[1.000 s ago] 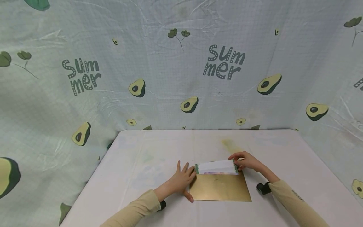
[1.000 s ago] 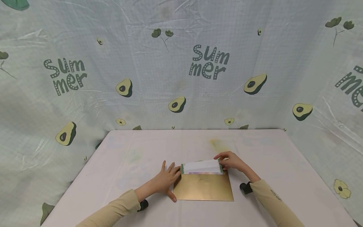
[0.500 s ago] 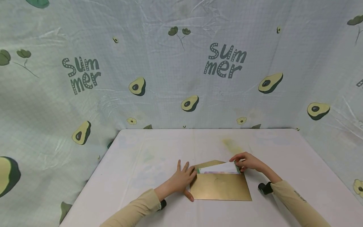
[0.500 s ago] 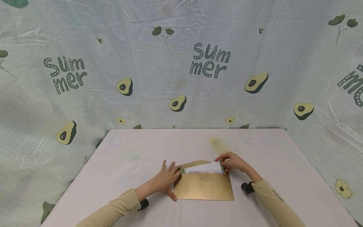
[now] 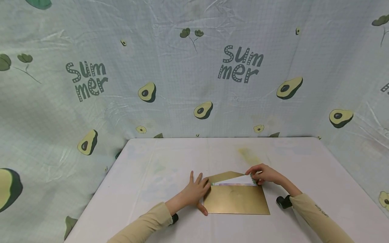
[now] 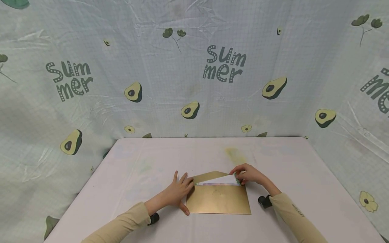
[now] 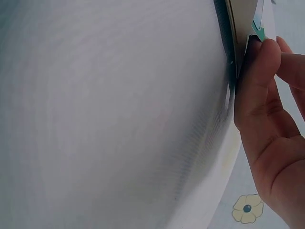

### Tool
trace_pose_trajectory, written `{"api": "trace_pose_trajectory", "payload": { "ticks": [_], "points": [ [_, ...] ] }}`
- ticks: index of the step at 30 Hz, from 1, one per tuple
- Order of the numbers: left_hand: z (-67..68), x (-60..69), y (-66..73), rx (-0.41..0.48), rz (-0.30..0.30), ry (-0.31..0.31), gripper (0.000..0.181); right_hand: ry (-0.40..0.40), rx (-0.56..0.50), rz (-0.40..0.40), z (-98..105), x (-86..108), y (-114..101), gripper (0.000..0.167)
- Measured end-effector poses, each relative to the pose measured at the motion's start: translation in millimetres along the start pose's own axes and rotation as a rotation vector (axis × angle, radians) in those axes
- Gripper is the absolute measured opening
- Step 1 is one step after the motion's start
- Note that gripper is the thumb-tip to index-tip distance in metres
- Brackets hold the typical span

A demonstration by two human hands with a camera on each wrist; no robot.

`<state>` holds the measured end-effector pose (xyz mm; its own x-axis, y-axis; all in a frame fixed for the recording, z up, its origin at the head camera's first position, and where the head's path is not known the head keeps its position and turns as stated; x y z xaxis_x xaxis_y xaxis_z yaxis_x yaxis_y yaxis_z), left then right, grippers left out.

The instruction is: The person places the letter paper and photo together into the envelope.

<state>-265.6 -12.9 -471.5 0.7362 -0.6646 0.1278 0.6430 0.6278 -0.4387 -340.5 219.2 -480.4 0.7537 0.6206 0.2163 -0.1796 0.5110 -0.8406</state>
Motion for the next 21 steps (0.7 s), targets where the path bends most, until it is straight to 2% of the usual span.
{"api": "trace_pose_trajectory", "payload": {
  "ticks": [21],
  "points": [
    [1.7,0.1,-2.0,0.018,-0.004,-0.002,0.099,-0.073,0.014,0.007,-6.8,-3.6,-3.6,0.025]
  ]
}}
Point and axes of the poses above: each hand's wrist, its own x-axis away from the middle knuckle, its own z-axis out of the back of the hand, y = z × x, the point moved 8 cm from there along -x, towards the middle knuckle, and after that the axes turned 7 degrees about -y, right-handed, at the moved point
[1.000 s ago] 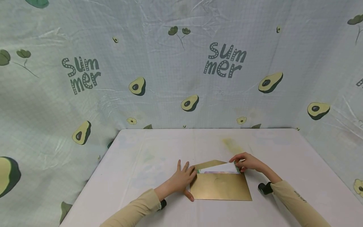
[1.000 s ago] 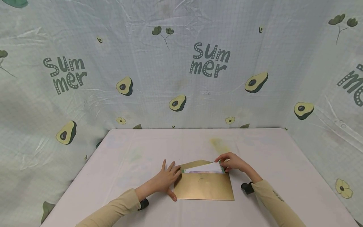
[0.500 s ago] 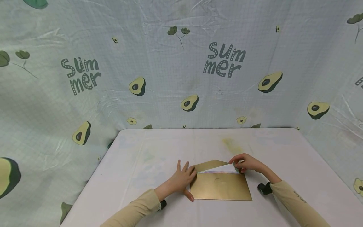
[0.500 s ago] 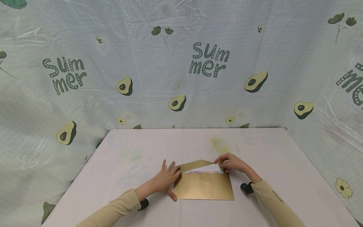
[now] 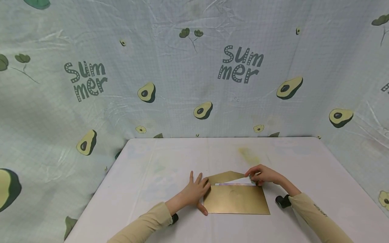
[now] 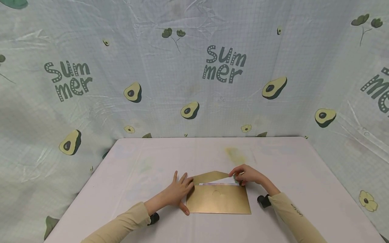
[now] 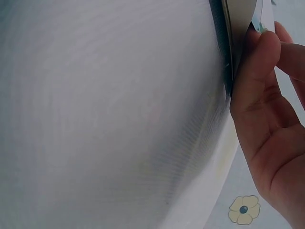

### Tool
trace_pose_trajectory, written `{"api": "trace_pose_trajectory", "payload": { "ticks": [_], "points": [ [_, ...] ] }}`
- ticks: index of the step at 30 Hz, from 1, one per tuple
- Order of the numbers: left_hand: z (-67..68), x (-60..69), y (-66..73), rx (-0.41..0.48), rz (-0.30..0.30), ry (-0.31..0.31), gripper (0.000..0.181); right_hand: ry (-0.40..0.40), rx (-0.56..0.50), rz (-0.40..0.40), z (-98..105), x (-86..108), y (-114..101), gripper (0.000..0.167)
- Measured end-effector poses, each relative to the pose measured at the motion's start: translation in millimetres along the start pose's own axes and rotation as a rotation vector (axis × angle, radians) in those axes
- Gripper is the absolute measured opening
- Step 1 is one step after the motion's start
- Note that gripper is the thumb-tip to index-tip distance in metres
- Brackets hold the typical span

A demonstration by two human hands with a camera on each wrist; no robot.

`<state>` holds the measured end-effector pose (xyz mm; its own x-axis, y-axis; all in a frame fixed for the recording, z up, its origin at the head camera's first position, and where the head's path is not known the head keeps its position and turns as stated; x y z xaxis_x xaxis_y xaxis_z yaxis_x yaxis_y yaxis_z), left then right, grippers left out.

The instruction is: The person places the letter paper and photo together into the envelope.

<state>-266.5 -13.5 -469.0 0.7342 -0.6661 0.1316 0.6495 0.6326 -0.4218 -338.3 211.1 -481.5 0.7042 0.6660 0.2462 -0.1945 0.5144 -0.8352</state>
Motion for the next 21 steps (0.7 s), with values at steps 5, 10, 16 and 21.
{"api": "trace_pose_trajectory", "payload": {
  "ticks": [5,10,16,21],
  "points": [
    [2.7,1.6,0.2,0.002,-0.007,0.011,0.098,-0.022,0.001,-0.010,-1.8,0.9,-0.6,0.022],
    [2.5,1.2,-0.1,0.020,-0.011,0.011,0.097,-0.027,0.019,-0.024,-1.9,2.6,-0.9,0.019],
    [2.0,0.5,-0.4,0.040,-0.011,0.009,0.096,-0.024,0.039,-0.020,-2.1,2.5,-1.3,0.017],
    [2.3,0.4,-0.5,0.048,-0.008,-0.005,0.096,-0.012,0.074,-0.026,-2.3,2.8,-2.1,0.015]
  ]
}}
Point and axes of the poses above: each hand's wrist, its own x-axis away from the middle knuckle, its own z-axis out of the back of the hand, y = z × x, the point moved 8 cm from there along -x, towards the middle knuckle, and after that the axes turned 7 degrees about -y, right-handed, at the moved point
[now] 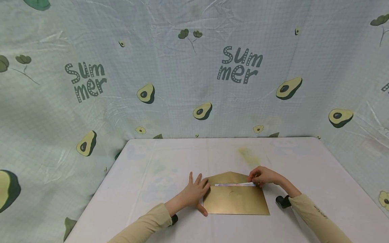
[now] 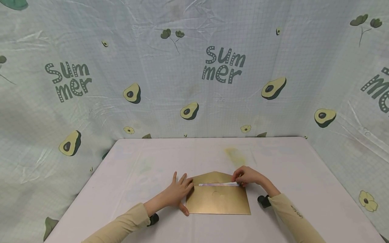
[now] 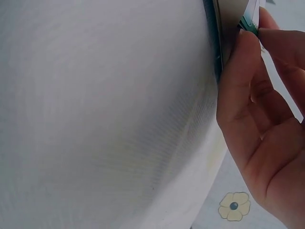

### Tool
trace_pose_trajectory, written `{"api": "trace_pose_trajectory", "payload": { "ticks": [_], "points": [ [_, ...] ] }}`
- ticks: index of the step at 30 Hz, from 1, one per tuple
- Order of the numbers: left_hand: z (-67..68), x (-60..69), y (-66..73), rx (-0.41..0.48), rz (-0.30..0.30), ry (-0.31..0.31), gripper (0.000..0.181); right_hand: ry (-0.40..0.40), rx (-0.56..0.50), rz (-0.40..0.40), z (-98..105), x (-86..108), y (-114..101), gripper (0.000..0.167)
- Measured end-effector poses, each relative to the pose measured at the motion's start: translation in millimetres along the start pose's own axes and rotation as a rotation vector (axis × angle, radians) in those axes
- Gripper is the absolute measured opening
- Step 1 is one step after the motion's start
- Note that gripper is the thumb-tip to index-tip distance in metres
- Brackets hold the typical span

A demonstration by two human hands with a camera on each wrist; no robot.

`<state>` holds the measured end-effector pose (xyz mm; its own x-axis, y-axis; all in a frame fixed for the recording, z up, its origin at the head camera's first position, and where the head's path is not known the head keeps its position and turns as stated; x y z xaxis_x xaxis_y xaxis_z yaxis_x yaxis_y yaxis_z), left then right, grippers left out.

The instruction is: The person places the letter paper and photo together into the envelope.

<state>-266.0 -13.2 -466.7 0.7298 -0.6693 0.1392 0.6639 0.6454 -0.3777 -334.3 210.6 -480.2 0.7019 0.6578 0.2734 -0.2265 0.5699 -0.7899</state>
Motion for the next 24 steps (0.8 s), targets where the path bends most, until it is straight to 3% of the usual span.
{"api": "trace_pose_trajectory", "payload": {
  "ticks": [8,14,24],
  "points": [
    [-1.5,-0.6,0.2,-0.007,0.004,-0.004,0.098,-0.026,0.053,0.038,-2,2.5,-11,0.015],
    [-0.5,-0.3,0.3,-0.007,0.001,0.002,0.097,-0.040,0.179,0.094,-2,-1.4,-23,0.017],
    [-0.1,0.6,1.1,-0.022,0.000,0.005,0.098,-0.067,0.319,0.113,-10,-11.3,-42,0.015]
  ]
}}
Point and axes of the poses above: each hand's wrist, its own x-axis away from the middle knuckle, its own z-axis out of the back of the hand, y = z × x, the point moved 8 cm from there along -x, towards the middle knuckle, and after that the axes turned 7 degrees about -y, right-handed, at the moved point
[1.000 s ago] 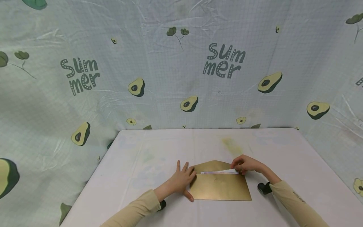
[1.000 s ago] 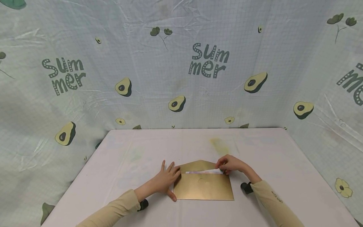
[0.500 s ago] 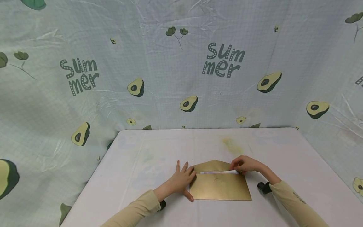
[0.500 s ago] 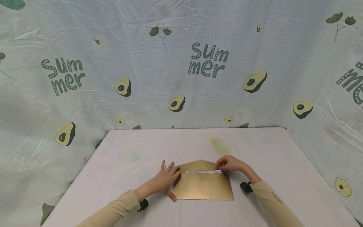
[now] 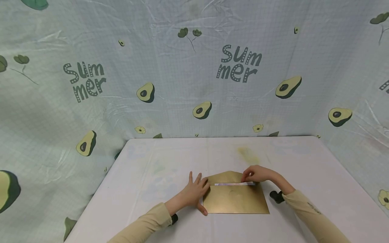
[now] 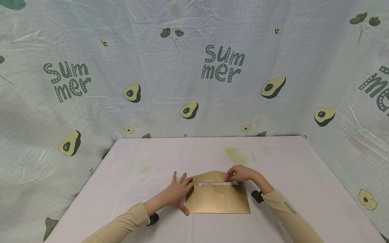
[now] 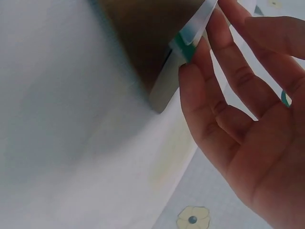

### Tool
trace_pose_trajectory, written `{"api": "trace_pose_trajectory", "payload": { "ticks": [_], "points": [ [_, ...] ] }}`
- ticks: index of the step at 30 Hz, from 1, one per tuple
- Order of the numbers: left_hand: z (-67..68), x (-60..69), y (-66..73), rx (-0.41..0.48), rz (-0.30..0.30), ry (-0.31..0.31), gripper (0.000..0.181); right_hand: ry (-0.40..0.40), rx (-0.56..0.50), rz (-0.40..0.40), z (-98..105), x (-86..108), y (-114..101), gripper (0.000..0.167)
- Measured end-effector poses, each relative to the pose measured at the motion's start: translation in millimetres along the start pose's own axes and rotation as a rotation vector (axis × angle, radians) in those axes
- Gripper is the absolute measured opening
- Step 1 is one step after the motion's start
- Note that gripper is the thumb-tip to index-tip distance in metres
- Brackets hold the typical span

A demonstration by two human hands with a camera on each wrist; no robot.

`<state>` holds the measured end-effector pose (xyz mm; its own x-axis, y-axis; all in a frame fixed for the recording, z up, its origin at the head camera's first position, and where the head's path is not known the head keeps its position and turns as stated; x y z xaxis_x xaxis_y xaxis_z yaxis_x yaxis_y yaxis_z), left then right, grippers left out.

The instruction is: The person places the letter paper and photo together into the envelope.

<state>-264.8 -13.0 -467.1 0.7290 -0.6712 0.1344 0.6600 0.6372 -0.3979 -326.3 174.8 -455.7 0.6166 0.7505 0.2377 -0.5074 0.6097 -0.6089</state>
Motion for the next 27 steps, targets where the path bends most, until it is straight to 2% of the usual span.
{"api": "trace_pose_trajectory", "payload": {
  "ticks": [13,19,27],
  "points": [
    [-3.3,-2.4,-0.6,0.025,-0.006,0.003,0.099,-0.057,-0.053,0.015,-8,-20.8,-9,0.016],
    [-5.1,-3.8,-1.0,0.045,-0.005,-0.010,0.100,-0.077,-0.118,-0.012,-8,-18.5,-9,0.017],
    [-3.3,-3.9,-1.7,0.057,-0.002,-0.017,0.101,-0.118,-0.250,0.022,-9,-13.0,-6,0.023]
  ]
}}
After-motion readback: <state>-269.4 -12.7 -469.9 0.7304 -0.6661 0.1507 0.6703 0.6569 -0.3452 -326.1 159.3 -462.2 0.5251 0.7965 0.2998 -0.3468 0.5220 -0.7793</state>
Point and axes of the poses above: each hand's wrist, its own x-axis away from the middle knuckle, its own z-axis out of the back of the hand, y = z × x, the point moved 8 cm from there along -x, towards the middle knuckle, and after that the axes turned 7 degrees about -y, right-handed, at the moved point
